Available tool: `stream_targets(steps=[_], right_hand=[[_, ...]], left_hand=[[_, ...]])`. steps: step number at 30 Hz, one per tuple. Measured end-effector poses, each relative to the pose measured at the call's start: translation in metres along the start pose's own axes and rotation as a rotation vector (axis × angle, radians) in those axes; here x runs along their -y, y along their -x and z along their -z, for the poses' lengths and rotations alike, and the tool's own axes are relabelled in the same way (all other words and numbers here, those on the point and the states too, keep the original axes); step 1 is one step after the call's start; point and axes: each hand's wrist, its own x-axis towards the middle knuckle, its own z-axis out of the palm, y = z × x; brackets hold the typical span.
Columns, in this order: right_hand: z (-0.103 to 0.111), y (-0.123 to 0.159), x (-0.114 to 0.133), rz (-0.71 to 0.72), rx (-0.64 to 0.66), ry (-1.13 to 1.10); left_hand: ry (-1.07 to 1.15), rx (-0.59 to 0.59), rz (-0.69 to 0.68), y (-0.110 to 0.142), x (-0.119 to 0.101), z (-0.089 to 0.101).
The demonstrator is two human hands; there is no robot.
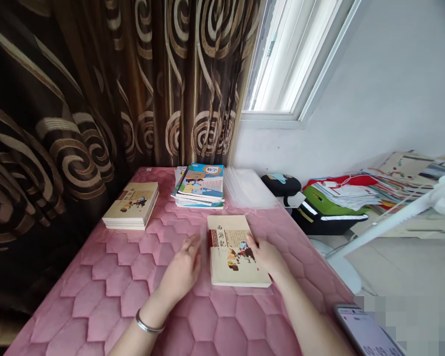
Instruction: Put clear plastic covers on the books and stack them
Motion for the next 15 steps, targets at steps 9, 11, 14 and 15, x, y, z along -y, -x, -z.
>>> stream_targets(steps=[9,11,14,15], right_hand=[[0.002,0.007,0.001,0.034,-0.026,0.050],[0.003,0.007,-0.001,0.043,-0.010,0.034],[0.006,0.009,-0.004,0.058,0.000,0.022],[0.006,0.009,-0.005,0.066,0.001,0.023]], left_hand=[[0.189,0.319,0.033,0.006,-0.023,-0.023],[0.193,0.297,0.013,0.006,-0.023,-0.023],[0.202,0.258,0.005,0.006,-0.025,-0.024],[0.202,0.256,0.008,0.006,-0.026,-0.025]])
